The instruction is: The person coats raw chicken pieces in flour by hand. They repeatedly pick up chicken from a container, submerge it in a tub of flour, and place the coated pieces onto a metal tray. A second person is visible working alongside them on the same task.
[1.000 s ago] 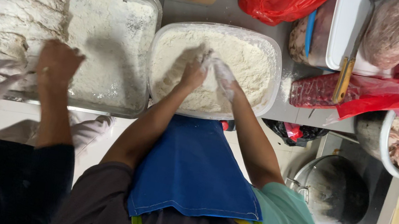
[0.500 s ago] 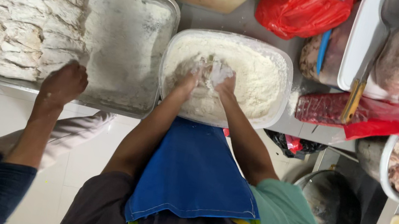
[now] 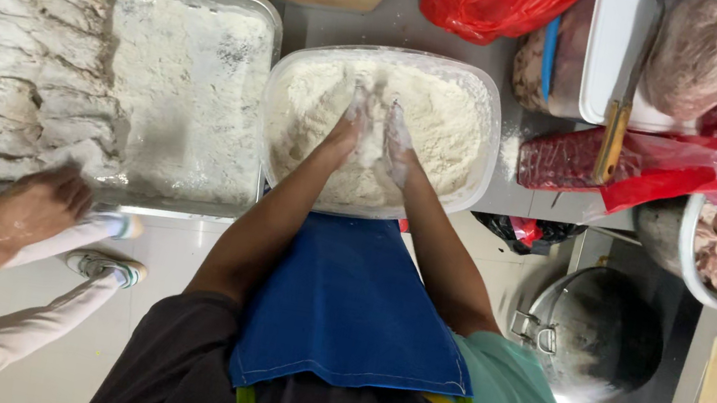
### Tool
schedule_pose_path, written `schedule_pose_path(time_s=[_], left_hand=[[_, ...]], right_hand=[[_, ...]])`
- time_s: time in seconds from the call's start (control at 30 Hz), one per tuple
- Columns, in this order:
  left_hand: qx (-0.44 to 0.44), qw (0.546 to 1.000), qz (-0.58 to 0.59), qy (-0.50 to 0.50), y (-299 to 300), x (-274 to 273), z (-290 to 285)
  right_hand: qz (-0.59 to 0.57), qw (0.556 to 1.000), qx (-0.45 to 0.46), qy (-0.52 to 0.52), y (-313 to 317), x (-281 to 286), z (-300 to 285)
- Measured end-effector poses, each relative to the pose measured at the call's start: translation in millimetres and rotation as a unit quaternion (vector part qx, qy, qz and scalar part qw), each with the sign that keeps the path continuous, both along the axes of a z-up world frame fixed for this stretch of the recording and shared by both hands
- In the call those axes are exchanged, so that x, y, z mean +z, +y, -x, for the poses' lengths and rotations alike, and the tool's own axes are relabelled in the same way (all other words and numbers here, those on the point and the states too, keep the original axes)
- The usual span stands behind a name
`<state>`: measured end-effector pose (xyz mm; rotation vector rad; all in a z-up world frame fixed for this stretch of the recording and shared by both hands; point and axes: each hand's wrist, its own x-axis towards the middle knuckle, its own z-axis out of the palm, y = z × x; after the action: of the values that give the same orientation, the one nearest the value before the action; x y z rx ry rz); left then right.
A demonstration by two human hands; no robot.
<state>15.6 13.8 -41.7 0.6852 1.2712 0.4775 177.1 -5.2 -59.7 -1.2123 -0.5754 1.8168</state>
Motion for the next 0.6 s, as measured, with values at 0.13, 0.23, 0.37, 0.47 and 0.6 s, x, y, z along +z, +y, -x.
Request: schedule_pose_path(time_s=[0.13, 0.23, 0.37, 0.47, 0.6], left_hand=[[-0.067, 0.990, -0.085, 0.090, -13.4, 4.3, 16.9], [0.053, 0.998, -0.029, 0.034, -25.0, -10.5, 37.0], [0.092, 0.979, -0.079, 0.163, -31.1, -25.3, 50.8], [0.004, 0.948, -0.125, 0.294, -34.3, -28.0, 53.1], [-0.149, 0.772, -0.320, 0.528, -34.4, -38.5, 48.2]], right_hand=[[-0.079, 0.993, 0.046, -0.075, -2.4, 3.8, -4.9], [-0.008, 0.997, 0.054, -0.058, 4.8, 32.9, -16.9], [-0.130, 0.833, 0.117, -0.525, 13.8, 59.2, -9.4], [-0.294, 0.679, 0.146, -0.657, 11.1, 45.6, 7.2], [-0.320, 0.559, 0.287, -0.709, -18.2, 47.2, 14.8]])
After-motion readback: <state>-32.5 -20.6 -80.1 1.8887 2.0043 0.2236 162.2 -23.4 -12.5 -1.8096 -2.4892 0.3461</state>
